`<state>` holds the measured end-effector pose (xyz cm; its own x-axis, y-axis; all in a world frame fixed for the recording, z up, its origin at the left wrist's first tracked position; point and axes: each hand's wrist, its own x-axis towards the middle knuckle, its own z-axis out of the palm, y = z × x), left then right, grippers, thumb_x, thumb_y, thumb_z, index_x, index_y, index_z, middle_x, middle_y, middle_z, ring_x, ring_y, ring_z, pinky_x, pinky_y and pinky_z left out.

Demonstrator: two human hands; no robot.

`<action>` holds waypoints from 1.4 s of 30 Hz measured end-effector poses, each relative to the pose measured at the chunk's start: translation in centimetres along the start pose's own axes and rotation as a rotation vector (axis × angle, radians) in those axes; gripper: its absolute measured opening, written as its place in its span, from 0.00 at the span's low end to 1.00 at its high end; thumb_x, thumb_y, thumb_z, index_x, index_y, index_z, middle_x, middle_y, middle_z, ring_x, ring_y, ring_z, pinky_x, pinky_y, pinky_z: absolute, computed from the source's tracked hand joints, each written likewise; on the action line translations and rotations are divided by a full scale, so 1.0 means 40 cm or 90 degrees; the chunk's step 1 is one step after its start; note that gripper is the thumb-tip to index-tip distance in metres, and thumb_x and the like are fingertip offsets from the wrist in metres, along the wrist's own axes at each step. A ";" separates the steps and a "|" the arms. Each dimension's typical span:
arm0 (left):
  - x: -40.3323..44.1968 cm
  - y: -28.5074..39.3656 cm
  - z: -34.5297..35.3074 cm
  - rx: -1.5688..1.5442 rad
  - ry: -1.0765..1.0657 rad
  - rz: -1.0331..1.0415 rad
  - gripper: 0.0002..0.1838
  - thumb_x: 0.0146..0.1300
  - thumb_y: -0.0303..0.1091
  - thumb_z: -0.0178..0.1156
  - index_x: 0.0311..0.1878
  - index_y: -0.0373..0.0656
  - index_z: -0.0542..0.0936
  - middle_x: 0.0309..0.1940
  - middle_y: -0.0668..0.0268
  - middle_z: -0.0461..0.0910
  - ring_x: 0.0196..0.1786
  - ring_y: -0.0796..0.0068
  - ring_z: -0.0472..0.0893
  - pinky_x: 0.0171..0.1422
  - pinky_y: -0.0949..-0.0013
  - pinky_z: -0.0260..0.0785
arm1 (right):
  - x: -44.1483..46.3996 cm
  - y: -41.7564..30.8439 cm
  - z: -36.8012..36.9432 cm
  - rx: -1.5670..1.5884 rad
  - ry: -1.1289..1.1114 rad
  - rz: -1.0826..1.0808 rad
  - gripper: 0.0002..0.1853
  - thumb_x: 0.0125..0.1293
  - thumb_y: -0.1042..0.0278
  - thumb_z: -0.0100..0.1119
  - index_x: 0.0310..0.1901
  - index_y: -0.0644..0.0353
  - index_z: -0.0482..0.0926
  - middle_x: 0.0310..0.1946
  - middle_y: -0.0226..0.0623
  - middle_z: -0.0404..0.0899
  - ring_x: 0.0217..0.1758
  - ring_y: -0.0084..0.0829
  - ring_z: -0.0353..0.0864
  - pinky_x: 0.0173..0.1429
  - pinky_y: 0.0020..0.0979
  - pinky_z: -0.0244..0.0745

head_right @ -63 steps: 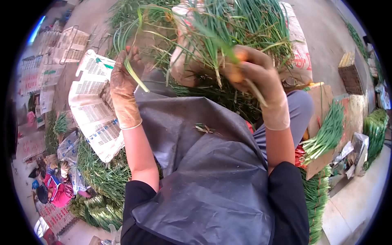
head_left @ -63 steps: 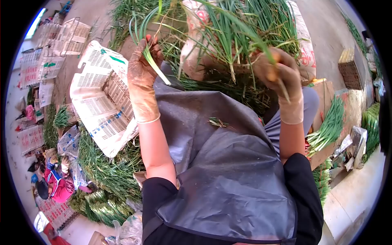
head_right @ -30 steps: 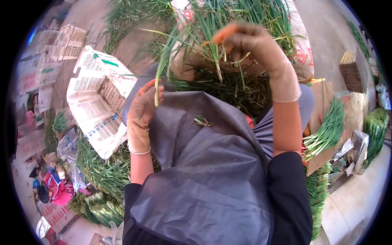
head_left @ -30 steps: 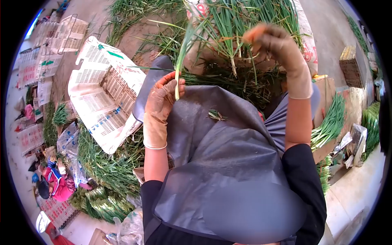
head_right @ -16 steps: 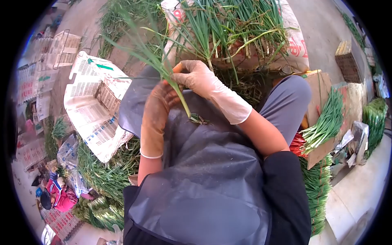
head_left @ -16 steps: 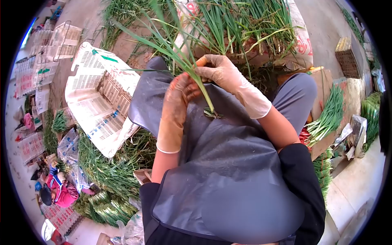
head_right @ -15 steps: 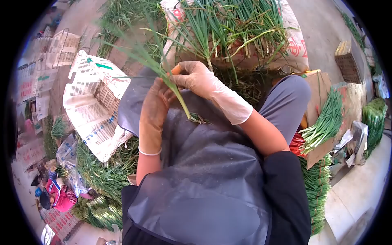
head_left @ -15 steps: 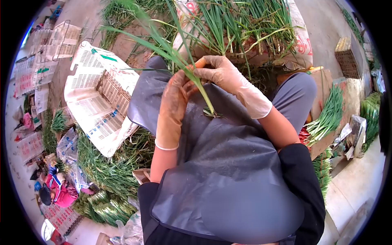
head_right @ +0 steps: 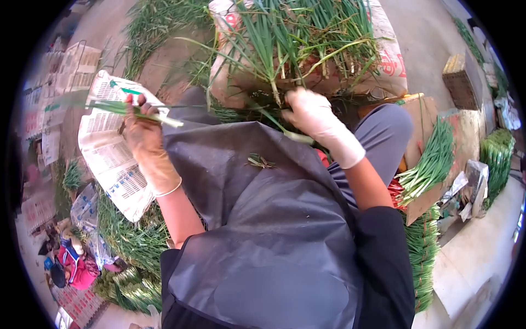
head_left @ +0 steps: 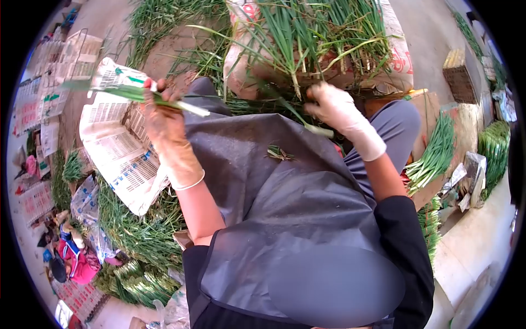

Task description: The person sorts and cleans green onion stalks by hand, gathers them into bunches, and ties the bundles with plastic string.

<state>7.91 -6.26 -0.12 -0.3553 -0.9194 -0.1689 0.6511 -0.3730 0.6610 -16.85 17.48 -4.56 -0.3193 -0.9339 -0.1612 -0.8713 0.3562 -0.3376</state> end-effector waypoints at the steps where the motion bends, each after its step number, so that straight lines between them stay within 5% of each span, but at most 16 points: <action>1: -0.002 0.010 0.020 -0.039 -0.033 -0.012 0.12 0.64 0.37 0.54 0.48 0.44 0.72 0.32 0.65 0.71 0.22 0.81 0.61 0.24 0.77 0.57 | 0.026 -0.028 -0.020 0.086 0.076 0.119 0.18 0.56 0.53 0.59 0.39 0.60 0.77 0.34 0.48 0.78 0.38 0.45 0.78 0.42 0.38 0.72; 4: -0.019 -0.035 0.075 -0.014 -0.018 -0.102 0.14 0.64 0.37 0.53 0.49 0.39 0.72 0.21 0.72 0.66 0.17 0.85 0.55 0.20 0.81 0.49 | 0.125 -0.075 -0.026 0.020 -0.014 0.305 0.20 0.56 0.49 0.57 0.34 0.61 0.77 0.27 0.43 0.79 0.34 0.45 0.79 0.40 0.39 0.72; 7: -0.031 -0.132 0.091 -0.008 -0.023 -0.271 0.12 0.62 0.33 0.55 0.47 0.39 0.74 0.15 0.77 0.60 0.14 0.87 0.53 0.16 0.80 0.44 | 0.179 -0.027 0.079 0.080 0.008 0.224 0.18 0.56 0.55 0.56 0.36 0.64 0.79 0.24 0.45 0.80 0.31 0.42 0.81 0.36 0.40 0.73; 10: -0.048 -0.214 0.109 0.129 0.054 -0.347 0.11 0.56 0.32 0.62 0.41 0.42 0.75 0.20 0.73 0.71 0.15 0.87 0.58 0.18 0.81 0.46 | 0.128 -0.037 0.027 0.768 0.048 0.270 0.14 0.62 0.58 0.54 0.35 0.62 0.78 0.16 0.32 0.75 0.19 0.23 0.73 0.25 0.27 0.68; 15: -0.073 -0.362 0.178 0.287 0.007 -0.405 0.15 0.51 0.36 0.67 0.40 0.44 0.76 0.29 0.69 0.77 0.20 0.88 0.66 0.22 0.82 0.56 | 0.070 -0.032 0.034 0.725 0.133 0.223 0.12 0.62 0.61 0.56 0.35 0.63 0.77 0.16 0.27 0.72 0.19 0.15 0.68 0.24 0.21 0.63; 20: -0.060 -0.413 0.194 0.275 0.009 -0.419 0.12 0.49 0.28 0.67 0.35 0.46 0.74 0.28 0.72 0.75 0.20 0.84 0.67 0.20 0.80 0.57 | 0.056 -0.048 0.054 0.862 -0.020 0.171 0.12 0.62 0.61 0.58 0.34 0.64 0.78 0.19 0.27 0.73 0.21 0.15 0.68 0.26 0.18 0.63; 22: -0.071 -0.406 0.212 0.256 0.013 -0.431 0.13 0.49 0.26 0.67 0.35 0.46 0.73 0.27 0.73 0.74 0.20 0.83 0.67 0.20 0.79 0.56 | 0.065 -0.058 0.043 0.968 0.129 0.192 0.11 0.63 0.62 0.57 0.32 0.62 0.78 0.23 0.26 0.77 0.23 0.15 0.71 0.28 0.18 0.65; 28: -0.026 -0.355 0.169 0.092 0.044 -0.283 0.08 0.52 0.21 0.63 0.35 0.40 0.76 0.24 0.69 0.76 0.15 0.85 0.63 0.16 0.82 0.52 | 0.007 -0.008 -0.004 0.929 0.173 0.177 0.14 0.64 0.60 0.55 0.34 0.64 0.80 0.26 0.28 0.78 0.27 0.16 0.73 0.34 0.18 0.68; 30: 0.003 -0.305 0.145 0.060 0.083 -0.254 0.08 0.54 0.21 0.61 0.38 0.38 0.76 0.25 0.70 0.75 0.16 0.87 0.62 0.17 0.83 0.49 | -0.019 0.094 0.016 0.717 -0.075 0.136 0.15 0.63 0.57 0.55 0.35 0.63 0.80 0.26 0.33 0.79 0.30 0.25 0.77 0.39 0.27 0.72; 32: 0.011 -0.264 0.139 0.006 -0.004 -0.277 0.07 0.56 0.23 0.60 0.39 0.38 0.77 0.25 0.70 0.75 0.16 0.86 0.62 0.17 0.82 0.49 | -0.044 0.135 0.040 0.079 -0.159 0.179 0.15 0.61 0.56 0.55 0.40 0.60 0.79 0.31 0.41 0.80 0.37 0.39 0.79 0.46 0.35 0.71; 33: -0.002 -0.257 0.153 0.009 -0.005 -0.276 0.07 0.56 0.23 0.60 0.39 0.38 0.77 0.25 0.70 0.75 0.16 0.86 0.62 0.17 0.82 0.49 | -0.043 0.103 0.029 -0.058 0.021 0.184 0.17 0.60 0.57 0.54 0.47 0.57 0.77 0.37 0.46 0.79 0.43 0.47 0.77 0.49 0.39 0.71; 34: -0.024 -0.259 0.174 0.003 0.005 -0.303 0.07 0.57 0.24 0.60 0.39 0.38 0.77 0.25 0.71 0.75 0.17 0.86 0.63 0.17 0.82 0.50 | -0.030 0.071 -0.015 0.088 0.093 0.152 0.20 0.62 0.54 0.53 0.50 0.59 0.74 0.37 0.44 0.79 0.42 0.40 0.79 0.48 0.36 0.71; 36: -0.053 -0.291 0.179 -0.002 -0.043 -0.350 0.08 0.57 0.27 0.61 0.41 0.40 0.77 0.24 0.73 0.73 0.17 0.86 0.64 0.18 0.83 0.52 | 0.009 -0.011 -0.078 0.781 -0.020 0.179 0.22 0.63 0.52 0.52 0.49 0.62 0.74 0.32 0.40 0.80 0.36 0.30 0.79 0.43 0.30 0.72; 38: -0.093 -0.351 0.194 0.119 0.008 -0.332 0.07 0.57 0.31 0.61 0.39 0.42 0.77 0.24 0.74 0.73 0.17 0.87 0.64 0.18 0.83 0.53 | 0.039 -0.080 -0.099 0.867 -0.166 0.128 0.20 0.63 0.53 0.53 0.44 0.64 0.76 0.28 0.35 0.79 0.30 0.22 0.76 0.37 0.23 0.72; 40: -0.101 -0.396 0.150 0.182 -0.019 -0.366 0.11 0.56 0.37 0.64 0.38 0.44 0.75 0.24 0.74 0.73 0.18 0.88 0.64 0.18 0.83 0.54 | 0.060 -0.100 -0.042 0.683 -0.026 0.162 0.16 0.62 0.56 0.56 0.35 0.63 0.77 0.21 0.34 0.78 0.23 0.25 0.76 0.29 0.27 0.70; 42: -0.139 -0.373 0.163 0.280 0.066 -0.308 0.15 0.54 0.41 0.65 0.37 0.44 0.73 0.23 0.75 0.72 0.19 0.88 0.66 0.19 0.84 0.55 | 0.047 -0.113 -0.010 0.111 0.255 0.089 0.10 0.59 0.62 0.55 0.31 0.61 0.76 0.19 0.35 0.77 0.22 0.34 0.78 0.29 0.32 0.71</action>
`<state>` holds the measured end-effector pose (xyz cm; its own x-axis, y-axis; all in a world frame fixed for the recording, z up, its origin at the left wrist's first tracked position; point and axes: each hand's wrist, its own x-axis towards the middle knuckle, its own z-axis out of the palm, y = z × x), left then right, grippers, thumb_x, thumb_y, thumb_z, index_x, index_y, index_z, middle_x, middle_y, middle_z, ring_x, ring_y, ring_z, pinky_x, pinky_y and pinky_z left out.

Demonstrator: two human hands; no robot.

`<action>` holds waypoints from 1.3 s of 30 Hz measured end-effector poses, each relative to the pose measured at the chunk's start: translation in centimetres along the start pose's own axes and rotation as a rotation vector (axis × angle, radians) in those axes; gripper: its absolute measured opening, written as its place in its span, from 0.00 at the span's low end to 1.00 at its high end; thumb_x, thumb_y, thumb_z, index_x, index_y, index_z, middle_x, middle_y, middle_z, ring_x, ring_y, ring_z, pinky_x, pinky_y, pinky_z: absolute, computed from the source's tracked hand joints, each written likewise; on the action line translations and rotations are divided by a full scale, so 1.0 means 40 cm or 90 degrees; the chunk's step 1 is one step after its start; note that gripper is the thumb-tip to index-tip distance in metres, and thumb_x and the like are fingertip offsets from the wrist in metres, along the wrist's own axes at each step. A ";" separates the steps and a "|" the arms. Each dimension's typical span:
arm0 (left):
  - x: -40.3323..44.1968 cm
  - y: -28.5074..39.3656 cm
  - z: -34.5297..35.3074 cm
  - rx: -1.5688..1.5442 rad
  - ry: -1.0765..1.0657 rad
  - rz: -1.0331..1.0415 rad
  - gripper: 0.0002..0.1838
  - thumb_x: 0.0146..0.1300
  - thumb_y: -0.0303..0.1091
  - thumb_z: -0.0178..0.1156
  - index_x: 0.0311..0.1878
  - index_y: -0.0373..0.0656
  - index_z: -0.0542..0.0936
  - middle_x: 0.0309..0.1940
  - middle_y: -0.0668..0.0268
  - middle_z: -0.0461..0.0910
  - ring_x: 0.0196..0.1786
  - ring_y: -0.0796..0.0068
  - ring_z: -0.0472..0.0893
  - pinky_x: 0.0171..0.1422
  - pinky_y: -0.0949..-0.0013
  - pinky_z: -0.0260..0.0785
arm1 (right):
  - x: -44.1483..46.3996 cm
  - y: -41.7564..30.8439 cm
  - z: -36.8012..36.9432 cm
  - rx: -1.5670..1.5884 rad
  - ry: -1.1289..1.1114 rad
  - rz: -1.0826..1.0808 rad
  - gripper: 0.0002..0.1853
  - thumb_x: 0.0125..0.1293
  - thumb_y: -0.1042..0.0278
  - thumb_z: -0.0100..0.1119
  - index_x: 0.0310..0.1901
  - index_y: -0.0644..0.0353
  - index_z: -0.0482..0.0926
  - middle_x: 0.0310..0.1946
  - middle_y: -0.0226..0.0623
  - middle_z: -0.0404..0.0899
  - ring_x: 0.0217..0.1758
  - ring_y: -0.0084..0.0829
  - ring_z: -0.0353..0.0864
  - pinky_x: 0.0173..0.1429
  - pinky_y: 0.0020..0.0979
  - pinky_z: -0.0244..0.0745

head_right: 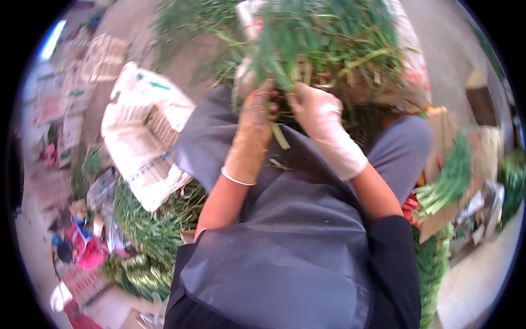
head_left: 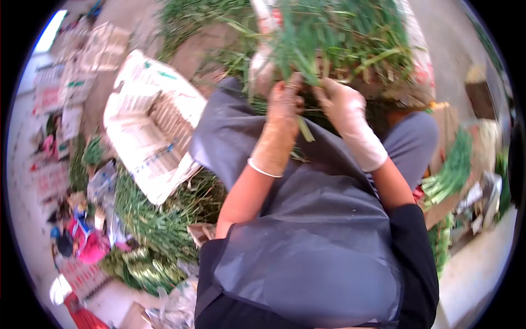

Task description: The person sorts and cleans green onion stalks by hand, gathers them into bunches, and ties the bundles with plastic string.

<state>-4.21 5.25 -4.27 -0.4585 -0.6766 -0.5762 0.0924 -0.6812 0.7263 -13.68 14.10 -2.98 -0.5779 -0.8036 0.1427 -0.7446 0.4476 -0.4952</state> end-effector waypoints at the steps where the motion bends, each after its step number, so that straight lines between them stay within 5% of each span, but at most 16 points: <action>1: -0.018 0.002 0.002 -0.002 0.001 0.016 0.16 0.53 0.40 0.66 0.37 0.43 0.72 0.23 0.74 0.72 0.19 0.87 0.66 0.19 0.84 0.55 | -0.007 0.000 0.006 -0.055 -0.001 -0.057 0.08 0.58 0.63 0.55 0.31 0.60 0.75 0.19 0.37 0.77 0.23 0.36 0.78 0.28 0.34 0.71; 4: -0.042 -0.021 0.008 0.080 0.001 0.059 0.12 0.52 0.33 0.65 0.36 0.43 0.72 0.23 0.73 0.73 0.19 0.87 0.67 0.21 0.82 0.58 | -0.061 -0.023 0.021 -0.123 0.008 -0.207 0.07 0.55 0.66 0.56 0.34 0.57 0.74 0.20 0.38 0.76 0.23 0.39 0.78 0.27 0.37 0.70; 6: -0.031 -0.021 -0.024 0.038 -0.020 0.029 0.09 0.53 0.27 0.62 0.35 0.43 0.72 0.24 0.72 0.74 0.19 0.85 0.69 0.22 0.81 0.61 | -0.074 -0.037 -0.016 -0.071 -0.094 -0.140 0.10 0.58 0.62 0.56 0.38 0.59 0.75 0.23 0.33 0.78 0.24 0.31 0.78 0.29 0.29 0.71; 8: -0.008 -0.015 -0.057 -0.069 -0.121 -0.084 0.10 0.53 0.28 0.63 0.37 0.45 0.74 0.23 0.74 0.73 0.20 0.85 0.69 0.21 0.79 0.60 | -0.059 -0.012 -0.026 0.692 -0.346 0.344 0.15 0.61 0.58 0.57 0.42 0.61 0.75 0.26 0.29 0.78 0.27 0.21 0.77 0.32 0.21 0.69; 12: -0.051 -0.014 -0.054 -0.060 -0.193 -0.089 0.08 0.51 0.28 0.64 0.33 0.47 0.76 0.22 0.77 0.75 0.22 0.86 0.70 0.24 0.82 0.56 | -0.075 0.001 -0.004 0.851 -0.276 0.412 0.12 0.59 0.63 0.61 0.38 0.62 0.77 0.28 0.29 0.78 0.30 0.18 0.76 0.37 0.19 0.70; 23: -0.052 0.082 -0.050 -0.183 -0.086 0.088 0.09 0.54 0.23 0.62 0.37 0.46 0.74 0.30 0.64 0.80 0.22 0.85 0.69 0.21 0.82 0.57 | -0.107 0.052 -0.118 0.963 -0.118 0.199 0.11 0.58 0.64 0.61 0.35 0.64 0.77 0.31 0.32 0.77 0.31 0.20 0.73 0.39 0.21 0.67; 26: 0.005 0.180 -0.144 -0.223 -0.001 0.188 0.08 0.54 0.26 0.62 0.38 0.41 0.76 0.25 0.68 0.74 0.26 0.81 0.72 0.27 0.79 0.68 | -0.118 0.135 -0.135 0.931 -0.193 0.156 0.11 0.57 0.64 0.61 0.35 0.64 0.78 0.31 0.32 0.78 0.30 0.19 0.73 0.36 0.20 0.67; 28: -0.004 0.278 -0.200 -0.295 0.016 0.256 0.07 0.55 0.27 0.61 0.38 0.42 0.76 0.33 0.64 0.78 0.35 0.75 0.77 0.38 0.77 0.72 | -0.082 0.149 -0.162 0.674 -0.434 0.228 0.13 0.51 0.64 0.64 0.33 0.66 0.77 0.30 0.36 0.77 0.31 0.26 0.76 0.35 0.26 0.70; 30: -0.034 0.359 -0.208 -0.305 0.017 0.277 0.10 0.64 0.29 0.50 0.45 0.33 0.70 0.39 0.55 0.77 0.40 0.69 0.78 0.47 0.71 0.73 | -0.062 0.184 -0.084 0.022 -0.433 -0.038 0.14 0.52 0.62 0.62 0.33 0.66 0.78 0.29 0.43 0.79 0.31 0.35 0.79 0.34 0.32 0.73; 31: -0.025 0.370 -0.227 -0.321 -0.026 0.278 0.10 0.65 0.28 0.48 0.46 0.31 0.68 0.40 0.54 0.77 0.39 0.69 0.78 0.46 0.70 0.74 | -0.058 0.172 -0.041 -0.191 -0.200 -0.092 0.14 0.51 0.60 0.63 0.31 0.64 0.76 0.30 0.51 0.77 0.31 0.43 0.78 0.32 0.40 0.72; 33: 0.036 0.368 -0.302 -0.380 -0.233 0.203 0.11 0.66 0.28 0.46 0.48 0.31 0.67 0.38 0.55 0.75 0.33 0.72 0.75 0.38 0.71 0.72 | 0.033 0.101 0.015 -0.051 -0.073 0.060 0.20 0.54 0.49 0.60 0.32 0.62 0.74 0.24 0.44 0.78 0.29 0.44 0.79 0.31 0.40 0.72; 35: 0.024 0.311 -0.215 -0.320 -0.226 0.210 0.12 0.66 0.31 0.49 0.49 0.36 0.68 0.28 0.65 0.72 0.22 0.81 0.65 0.26 0.78 0.60 | 0.107 0.035 0.059 -0.126 -0.184 0.139 0.22 0.53 0.47 0.61 0.34 0.62 0.76 0.24 0.46 0.79 0.30 0.43 0.80 0.32 0.40 0.73; 39: 0.049 0.222 -0.190 -0.290 -0.221 0.010 0.14 0.64 0.39 0.53 0.44 0.37 0.73 0.14 0.78 0.55 0.12 0.88 0.51 0.15 0.81 0.42 | 0.153 0.096 0.152 -0.055 -0.148 0.167 0.19 0.54 0.52 0.61 0.35 0.62 0.77 0.25 0.46 0.80 0.29 0.43 0.80 0.32 0.39 0.73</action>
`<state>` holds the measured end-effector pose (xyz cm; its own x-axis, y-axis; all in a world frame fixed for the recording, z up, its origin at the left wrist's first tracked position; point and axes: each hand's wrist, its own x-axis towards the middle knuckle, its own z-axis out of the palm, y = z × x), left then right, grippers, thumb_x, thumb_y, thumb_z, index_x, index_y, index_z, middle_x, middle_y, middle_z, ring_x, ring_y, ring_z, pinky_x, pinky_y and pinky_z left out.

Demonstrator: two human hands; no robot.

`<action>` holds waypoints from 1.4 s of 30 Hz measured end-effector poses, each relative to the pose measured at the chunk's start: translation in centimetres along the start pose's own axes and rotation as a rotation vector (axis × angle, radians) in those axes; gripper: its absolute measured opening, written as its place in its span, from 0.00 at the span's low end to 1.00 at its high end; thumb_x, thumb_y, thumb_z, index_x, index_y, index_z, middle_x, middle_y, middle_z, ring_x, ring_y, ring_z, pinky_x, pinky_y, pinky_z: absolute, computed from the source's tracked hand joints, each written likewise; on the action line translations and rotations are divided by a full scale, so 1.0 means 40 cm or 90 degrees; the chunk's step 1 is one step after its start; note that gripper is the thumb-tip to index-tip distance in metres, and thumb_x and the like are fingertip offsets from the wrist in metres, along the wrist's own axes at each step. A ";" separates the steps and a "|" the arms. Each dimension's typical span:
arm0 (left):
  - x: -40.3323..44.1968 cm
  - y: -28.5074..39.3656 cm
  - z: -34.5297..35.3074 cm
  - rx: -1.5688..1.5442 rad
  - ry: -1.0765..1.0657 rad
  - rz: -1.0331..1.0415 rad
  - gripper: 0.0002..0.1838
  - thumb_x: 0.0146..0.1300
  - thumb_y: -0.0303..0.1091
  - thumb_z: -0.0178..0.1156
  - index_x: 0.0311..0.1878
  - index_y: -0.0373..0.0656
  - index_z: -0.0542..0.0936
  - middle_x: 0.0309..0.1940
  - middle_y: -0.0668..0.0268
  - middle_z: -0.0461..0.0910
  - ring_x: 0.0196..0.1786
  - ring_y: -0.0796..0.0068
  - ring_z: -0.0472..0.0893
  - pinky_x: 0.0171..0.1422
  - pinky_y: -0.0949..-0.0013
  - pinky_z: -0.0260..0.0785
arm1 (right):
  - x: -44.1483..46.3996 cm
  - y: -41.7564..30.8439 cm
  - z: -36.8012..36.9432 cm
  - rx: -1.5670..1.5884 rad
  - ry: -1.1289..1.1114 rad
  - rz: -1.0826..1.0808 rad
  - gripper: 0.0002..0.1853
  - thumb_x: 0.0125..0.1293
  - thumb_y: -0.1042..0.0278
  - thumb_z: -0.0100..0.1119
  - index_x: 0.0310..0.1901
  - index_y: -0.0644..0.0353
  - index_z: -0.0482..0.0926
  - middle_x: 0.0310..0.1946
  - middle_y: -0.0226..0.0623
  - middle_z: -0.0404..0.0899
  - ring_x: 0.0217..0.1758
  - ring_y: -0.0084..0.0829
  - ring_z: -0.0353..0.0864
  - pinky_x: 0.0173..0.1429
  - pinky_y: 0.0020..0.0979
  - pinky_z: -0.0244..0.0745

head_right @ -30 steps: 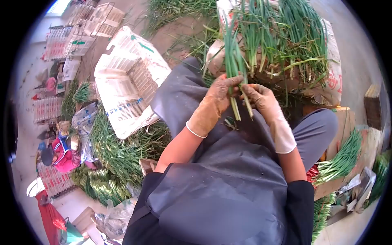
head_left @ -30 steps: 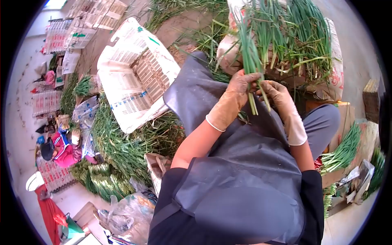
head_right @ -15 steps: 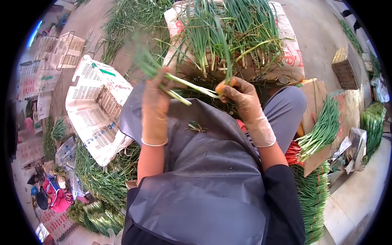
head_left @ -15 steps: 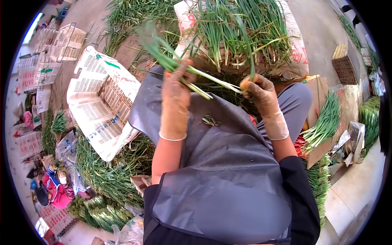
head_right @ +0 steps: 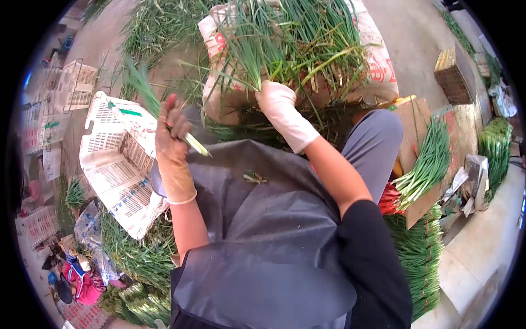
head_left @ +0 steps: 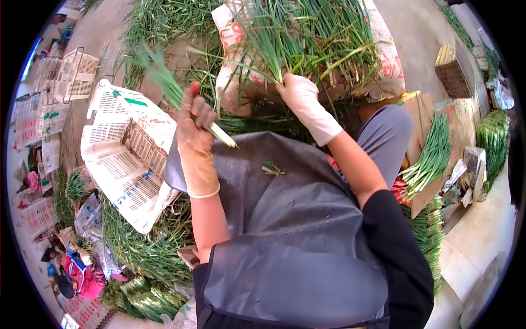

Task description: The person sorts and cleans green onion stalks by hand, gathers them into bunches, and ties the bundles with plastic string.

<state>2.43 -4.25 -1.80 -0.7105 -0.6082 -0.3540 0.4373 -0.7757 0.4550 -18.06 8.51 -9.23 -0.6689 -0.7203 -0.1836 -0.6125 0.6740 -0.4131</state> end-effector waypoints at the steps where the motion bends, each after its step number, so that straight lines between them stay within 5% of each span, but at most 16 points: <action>1: -0.007 -0.022 -0.002 -0.044 -0.034 -0.015 0.14 0.68 0.37 0.47 0.46 0.36 0.75 0.13 0.78 0.55 0.11 0.86 0.50 0.14 0.80 0.41 | -0.020 0.013 -0.038 0.103 0.034 -0.017 0.17 0.55 0.53 0.60 0.35 0.61 0.78 0.25 0.44 0.80 0.30 0.43 0.80 0.33 0.39 0.73; 2: -0.003 -0.035 -0.003 -0.024 -0.019 -0.029 0.14 0.67 0.37 0.47 0.46 0.36 0.74 0.14 0.78 0.55 0.11 0.87 0.50 0.14 0.80 0.41 | -0.015 0.064 -0.018 0.280 0.013 0.009 0.16 0.57 0.52 0.57 0.37 0.57 0.78 0.27 0.40 0.80 0.34 0.43 0.79 0.38 0.39 0.71; 3: -0.006 -0.052 0.002 -0.003 -0.001 -0.052 0.14 0.67 0.37 0.48 0.46 0.36 0.74 0.14 0.78 0.55 0.11 0.87 0.50 0.14 0.80 0.42 | -0.037 0.064 -0.067 0.084 0.118 0.004 0.16 0.58 0.52 0.57 0.38 0.56 0.78 0.26 0.38 0.80 0.32 0.38 0.79 0.39 0.36 0.71; 5: 0.013 -0.091 0.022 -0.037 0.053 -0.111 0.10 0.66 0.36 0.50 0.41 0.39 0.75 0.13 0.77 0.55 0.11 0.86 0.50 0.14 0.79 0.42 | -0.038 0.109 -0.122 0.149 0.023 0.119 0.17 0.55 0.51 0.57 0.39 0.55 0.78 0.31 0.42 0.80 0.38 0.42 0.79 0.44 0.38 0.71; 7: 0.030 -0.125 0.069 -0.028 0.012 -0.123 0.10 0.65 0.35 0.52 0.41 0.39 0.74 0.15 0.76 0.59 0.11 0.86 0.52 0.15 0.79 0.42 | -0.035 0.152 -0.135 0.470 0.061 0.091 0.14 0.56 0.60 0.57 0.38 0.62 0.77 0.24 0.39 0.78 0.28 0.31 0.77 0.38 0.33 0.70; 9: 0.023 -0.166 0.100 0.059 0.141 -0.108 0.09 0.62 0.33 0.55 0.42 0.39 0.74 0.17 0.74 0.64 0.11 0.86 0.53 0.15 0.79 0.44 | -0.038 0.182 -0.159 0.503 0.127 0.064 0.11 0.57 0.64 0.58 0.35 0.64 0.77 0.23 0.34 0.77 0.25 0.23 0.73 0.33 0.27 0.69; 10: 0.028 -0.180 0.099 0.041 0.117 -0.116 0.08 0.60 0.32 0.58 0.40 0.39 0.75 0.19 0.71 0.70 0.12 0.85 0.56 0.16 0.79 0.46 | -0.041 0.177 -0.176 0.694 0.084 0.089 0.08 0.59 0.68 0.57 0.35 0.65 0.77 0.23 0.31 0.76 0.24 0.18 0.72 0.29 0.21 0.67; 14: 0.043 -0.232 0.149 0.127 0.053 -0.114 0.10 0.57 0.32 0.62 0.41 0.39 0.77 0.30 0.60 0.80 0.13 0.86 0.61 0.17 0.81 0.50 | -0.143 0.110 -0.199 0.817 0.090 0.025 0.08 0.62 0.69 0.57 0.37 0.65 0.76 0.22 0.27 0.75 0.23 0.15 0.71 0.27 0.16 0.66; 17: 0.062 -0.276 0.185 0.232 0.098 -0.109 0.10 0.55 0.35 0.64 0.37 0.42 0.78 0.29 0.63 0.80 0.16 0.86 0.65 0.18 0.81 0.54 | -0.213 0.087 -0.140 0.595 0.185 -0.114 0.06 0.58 0.71 0.60 0.35 0.62 0.75 0.20 0.31 0.76 0.24 0.21 0.76 0.29 0.23 0.70; 20: 0.083 -0.296 0.162 0.271 0.103 -0.123 0.06 0.55 0.29 0.61 0.36 0.42 0.76 0.25 0.65 0.78 0.17 0.85 0.66 0.19 0.81 0.54 | -0.262 0.049 -0.138 0.342 0.288 -0.246 0.06 0.53 0.71 0.63 0.30 0.59 0.75 0.22 0.40 0.76 0.24 0.40 0.78 0.26 0.31 0.71; 25: 0.078 -0.296 0.126 0.219 0.114 -0.125 0.05 0.56 0.25 0.58 0.37 0.40 0.74 0.25 0.63 0.78 0.17 0.84 0.66 0.18 0.81 0.53 | -0.264 0.093 -0.158 0.326 0.174 -0.192 0.07 0.56 0.68 0.60 0.27 0.60 0.73 0.19 0.41 0.74 0.22 0.40 0.76 0.25 0.32 0.69; 27: 0.082 -0.280 0.122 0.206 0.143 -0.011 0.07 0.57 0.25 0.57 0.38 0.40 0.73 0.26 0.62 0.78 0.17 0.83 0.67 0.18 0.81 0.53 | -0.267 0.132 -0.137 0.455 0.196 -0.148 0.04 0.59 0.69 0.58 0.32 0.60 0.76 0.19 0.38 0.75 0.19 0.28 0.75 0.26 0.27 0.68; 29: 0.101 -0.252 0.089 0.163 0.109 -0.028 0.08 0.56 0.25 0.57 0.40 0.41 0.73 0.29 0.60 0.79 0.17 0.83 0.67 0.17 0.81 0.55 | -0.254 0.174 -0.125 0.469 0.075 0.028 0.07 0.61 0.66 0.57 0.33 0.60 0.77 0.20 0.33 0.77 0.24 0.21 0.76 0.30 0.26 0.69; 33: 0.058 -0.250 0.156 0.241 0.064 -0.107 0.09 0.55 0.25 0.58 0.41 0.40 0.74 0.28 0.64 0.79 0.18 0.84 0.69 0.17 0.84 0.57 | -0.205 0.084 -0.134 0.630 0.002 -0.091 0.15 0.59 0.59 0.60 0.37 0.64 0.78 0.26 0.30 0.78 0.30 0.19 0.74 0.38 0.25 0.70; 36: 0.056 -0.261 0.161 0.272 0.051 -0.131 0.10 0.54 0.25 0.58 0.40 0.38 0.74 0.27 0.66 0.78 0.18 0.85 0.70 0.16 0.86 0.59 | -0.178 0.019 -0.141 0.872 -0.126 0.036 0.13 0.59 0.61 0.61 0.37 0.64 0.79 0.30 0.28 0.78 0.34 0.17 0.72 0.41 0.21 0.68; 42: 0.051 -0.259 0.171 0.277 0.065 -0.041 0.04 0.54 0.28 0.61 0.34 0.44 0.78 0.23 0.71 0.77 0.17 0.87 0.69 0.17 0.86 0.54 | -0.221 0.036 -0.155 0.967 0.049 0.046 0.09 0.61 0.63 0.59 0.32 0.61 0.77 0.28 0.27 0.76 0.31 0.16 0.71 0.39 0.20 0.65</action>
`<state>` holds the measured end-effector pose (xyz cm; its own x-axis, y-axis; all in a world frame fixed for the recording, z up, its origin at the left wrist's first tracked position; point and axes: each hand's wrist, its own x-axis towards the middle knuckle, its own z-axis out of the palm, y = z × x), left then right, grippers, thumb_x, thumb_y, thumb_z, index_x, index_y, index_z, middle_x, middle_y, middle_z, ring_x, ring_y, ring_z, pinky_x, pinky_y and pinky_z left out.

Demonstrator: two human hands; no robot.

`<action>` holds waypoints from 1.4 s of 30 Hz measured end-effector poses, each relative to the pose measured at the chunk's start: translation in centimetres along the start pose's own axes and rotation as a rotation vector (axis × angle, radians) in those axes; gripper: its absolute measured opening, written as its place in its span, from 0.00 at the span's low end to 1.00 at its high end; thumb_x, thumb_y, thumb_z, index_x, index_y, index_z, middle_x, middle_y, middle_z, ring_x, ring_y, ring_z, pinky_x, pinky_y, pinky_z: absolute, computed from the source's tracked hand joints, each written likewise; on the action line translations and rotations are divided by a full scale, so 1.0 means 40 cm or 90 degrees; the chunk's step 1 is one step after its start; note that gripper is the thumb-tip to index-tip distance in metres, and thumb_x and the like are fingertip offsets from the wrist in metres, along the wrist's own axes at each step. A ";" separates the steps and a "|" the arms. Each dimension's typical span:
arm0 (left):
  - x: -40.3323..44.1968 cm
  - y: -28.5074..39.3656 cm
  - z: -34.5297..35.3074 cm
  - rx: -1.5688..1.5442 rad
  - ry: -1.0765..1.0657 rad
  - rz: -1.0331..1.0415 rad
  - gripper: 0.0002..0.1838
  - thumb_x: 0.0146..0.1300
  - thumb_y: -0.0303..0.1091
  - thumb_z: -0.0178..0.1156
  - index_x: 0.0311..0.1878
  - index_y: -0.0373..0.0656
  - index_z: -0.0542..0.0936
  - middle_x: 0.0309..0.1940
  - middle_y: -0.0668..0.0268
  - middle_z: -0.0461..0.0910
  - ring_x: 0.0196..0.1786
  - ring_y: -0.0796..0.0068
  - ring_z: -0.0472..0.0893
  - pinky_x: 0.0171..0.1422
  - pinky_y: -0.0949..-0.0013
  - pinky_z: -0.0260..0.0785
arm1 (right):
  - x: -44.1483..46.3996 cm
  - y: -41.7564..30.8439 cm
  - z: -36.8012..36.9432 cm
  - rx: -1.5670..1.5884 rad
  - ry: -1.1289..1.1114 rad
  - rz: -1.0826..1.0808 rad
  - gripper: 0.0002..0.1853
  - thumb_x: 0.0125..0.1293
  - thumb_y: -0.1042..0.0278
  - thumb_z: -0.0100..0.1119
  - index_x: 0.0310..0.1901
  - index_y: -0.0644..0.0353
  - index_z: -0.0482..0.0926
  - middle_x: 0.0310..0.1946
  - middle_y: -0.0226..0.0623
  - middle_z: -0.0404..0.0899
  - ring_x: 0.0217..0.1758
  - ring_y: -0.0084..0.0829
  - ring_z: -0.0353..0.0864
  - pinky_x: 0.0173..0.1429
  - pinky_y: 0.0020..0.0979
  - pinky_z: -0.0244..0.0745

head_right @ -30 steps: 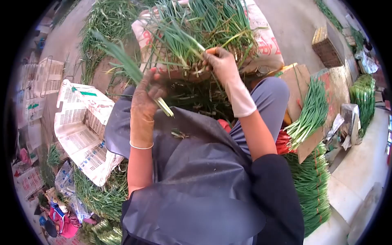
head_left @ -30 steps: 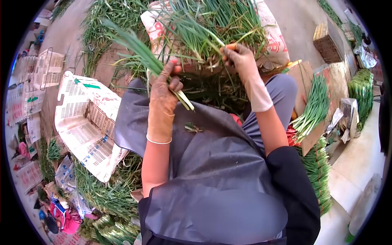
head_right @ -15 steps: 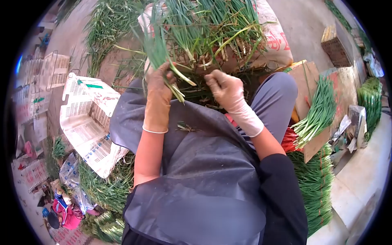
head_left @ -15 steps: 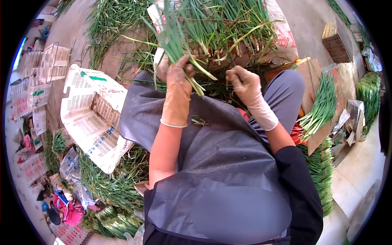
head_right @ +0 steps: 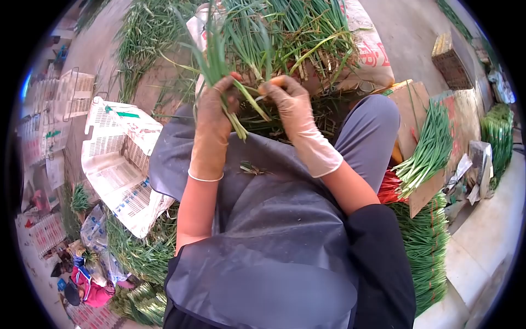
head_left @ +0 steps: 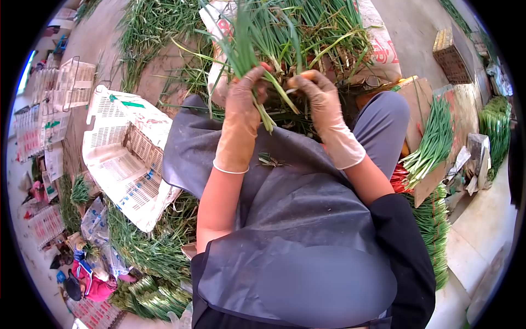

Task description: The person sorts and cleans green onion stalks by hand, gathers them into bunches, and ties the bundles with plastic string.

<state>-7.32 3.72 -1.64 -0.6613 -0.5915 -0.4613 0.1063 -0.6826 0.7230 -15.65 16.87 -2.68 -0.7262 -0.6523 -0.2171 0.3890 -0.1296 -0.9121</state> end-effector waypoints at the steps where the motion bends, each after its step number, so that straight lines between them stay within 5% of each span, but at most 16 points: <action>1: 0.007 0.016 -0.004 -0.001 0.000 -0.001 0.04 0.54 0.28 0.61 0.34 0.44 0.78 0.23 0.71 0.77 0.17 0.87 0.69 0.17 0.86 0.54 | -0.004 -0.007 -0.021 0.027 0.044 -0.039 0.09 0.61 0.64 0.58 0.31 0.60 0.76 0.27 0.27 0.76 0.31 0.17 0.70 0.40 0.20 0.65; 3: 0.017 0.066 -0.017 -0.077 0.043 0.091 0.04 0.55 0.27 0.59 0.35 0.41 0.76 0.21 0.69 0.76 0.17 0.87 0.68 0.17 0.85 0.55 | -0.003 -0.029 -0.110 -0.068 -0.136 0.011 0.09 0.60 0.63 0.58 0.29 0.60 0.75 0.26 0.27 0.76 0.30 0.19 0.71 0.40 0.22 0.67; 5: -0.005 0.137 -0.034 -0.140 -0.018 0.136 0.08 0.56 0.27 0.58 0.38 0.38 0.74 0.22 0.68 0.76 0.18 0.86 0.69 0.18 0.85 0.57 | 0.001 -0.002 -0.200 -0.515 -0.315 0.172 0.13 0.58 0.60 0.58 0.29 0.63 0.76 0.25 0.35 0.78 0.31 0.27 0.77 0.39 0.28 0.71; 6: -0.033 0.180 -0.026 -0.154 -0.062 0.176 0.09 0.56 0.29 0.58 0.39 0.37 0.73 0.22 0.69 0.75 0.19 0.85 0.68 0.19 0.84 0.57 | -0.005 0.006 -0.209 -0.831 -0.285 0.152 0.16 0.58 0.56 0.56 0.32 0.65 0.78 0.27 0.45 0.79 0.34 0.39 0.79 0.41 0.34 0.72; 7: -0.055 0.220 -0.019 -0.167 -0.107 0.214 0.11 0.57 0.31 0.57 0.41 0.36 0.72 0.22 0.70 0.73 0.21 0.85 0.67 0.20 0.83 0.57 | -0.007 0.026 -0.189 -1.065 -0.228 0.083 0.18 0.60 0.53 0.54 0.41 0.61 0.79 0.35 0.49 0.78 0.40 0.39 0.79 0.46 0.35 0.71; 11: -0.059 0.326 -0.062 -0.218 -0.374 0.268 0.12 0.66 0.32 0.47 0.45 0.32 0.70 0.23 0.71 0.66 0.27 0.81 0.60 0.28 0.78 0.55 | 0.063 0.098 -0.002 -0.562 -0.250 0.196 0.27 0.61 0.46 0.50 0.44 0.66 0.77 0.42 0.44 0.79 0.47 0.41 0.78 0.49 0.38 0.71; 13: -0.106 0.320 -0.006 -0.204 -0.131 0.362 0.12 0.67 0.32 0.45 0.46 0.32 0.70 0.23 0.71 0.64 0.29 0.80 0.61 0.30 0.77 0.56 | 0.137 0.321 0.050 -0.653 -0.113 -0.033 0.25 0.61 0.50 0.53 0.42 0.70 0.77 0.36 0.41 0.81 0.39 0.39 0.79 0.45 0.35 0.73; 16: -0.068 0.317 -0.150 -0.155 -0.250 0.287 0.14 0.68 0.37 0.46 0.46 0.34 0.70 0.22 0.72 0.62 0.22 0.84 0.61 0.25 0.80 0.57 | 0.186 0.339 0.108 -0.111 -0.141 0.340 0.12 0.62 0.64 0.56 0.36 0.67 0.77 0.26 0.36 0.79 0.26 0.23 0.76 0.32 0.23 0.71; 19: -0.074 0.244 -0.205 -0.103 0.060 0.152 0.12 0.61 0.37 0.58 0.43 0.40 0.74 0.14 0.79 0.59 0.12 0.89 0.55 0.12 0.82 0.44 | 0.088 0.174 0.141 -0.080 -0.256 0.149 0.10 0.64 0.66 0.55 0.34 0.65 0.77 0.21 0.29 0.74 0.22 0.17 0.70 0.28 0.19 0.66; 21: -0.061 0.147 -0.195 -0.023 0.098 0.028 0.16 0.54 0.37 0.65 0.42 0.40 0.75 0.16 0.78 0.66 0.13 0.91 0.58 0.15 0.83 0.44 | 0.057 0.128 0.126 -0.252 -0.225 0.054 0.08 0.64 0.67 0.54 0.34 0.63 0.77 0.19 0.24 0.70 0.21 0.14 0.65 0.26 0.18 0.61; 25: -0.052 0.021 -0.121 0.041 0.076 -0.098 0.10 0.53 0.33 0.65 0.36 0.42 0.77 0.22 0.73 0.73 0.15 0.87 0.63 0.17 0.82 0.50 | 0.009 0.106 0.100 -0.184 -0.292 0.025 0.09 0.64 0.66 0.55 0.33 0.63 0.77 0.17 0.23 0.68 0.20 0.14 0.63 0.25 0.20 0.61; 29: -0.057 -0.005 -0.117 -0.012 0.008 -0.071 0.09 0.52 0.29 0.65 0.36 0.42 0.77 0.24 0.73 0.75 0.19 0.84 0.67 0.19 0.81 0.54 | -0.017 0.102 0.068 -0.142 -0.250 0.025 0.09 0.65 0.68 0.52 0.33 0.63 0.77 0.18 0.22 0.68 0.23 0.13 0.63 0.27 0.19 0.62; 35: -0.057 -0.017 -0.084 -0.067 0.100 0.065 0.10 0.53 0.27 0.64 0.39 0.42 0.77 0.31 0.69 0.79 0.28 0.80 0.75 0.30 0.80 0.65 | -0.024 0.075 0.060 -0.183 -0.168 -0.061 0.10 0.65 0.68 0.51 0.29 0.64 0.76 0.17 0.25 0.69 0.23 0.15 0.65 0.29 0.20 0.63; 38: -0.049 0.058 -0.116 -0.170 0.102 0.125 0.08 0.56 0.29 0.62 0.39 0.42 0.76 0.33 0.66 0.79 0.33 0.79 0.77 0.36 0.77 0.70 | -0.010 0.066 0.002 -0.354 -0.139 -0.104 0.10 0.64 0.67 0.52 0.28 0.63 0.75 0.19 0.32 0.75 0.23 0.19 0.72 0.30 0.25 0.67; 41: -0.082 0.188 -0.142 -0.175 0.108 0.268 0.08 0.59 0.31 0.59 0.39 0.39 0.73 0.32 0.65 0.76 0.29 0.80 0.74 0.34 0.77 0.69 | 0.055 0.150 -0.130 -1.138 -0.335 0.044 0.09 0.60 0.62 0.53 0.34 0.59 0.76 0.27 0.44 0.77 0.28 0.43 0.78 0.34 0.36 0.73; 42: -0.083 0.227 -0.200 -0.269 -0.027 0.258 0.07 0.62 0.32 0.55 0.38 0.39 0.72 0.31 0.67 0.73 0.27 0.81 0.70 0.32 0.77 0.66 | 0.053 0.150 -0.127 -1.093 -0.223 -0.116 0.10 0.59 0.60 0.54 0.33 0.59 0.75 0.25 0.42 0.77 0.28 0.43 0.78 0.33 0.39 0.73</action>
<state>1.79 -3.94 2.32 -0.5337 -0.8297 -0.1635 0.6384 -0.5221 0.5656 -17.73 18.49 -10.37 -0.4534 -0.8658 -0.2119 -0.8254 0.4975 -0.2669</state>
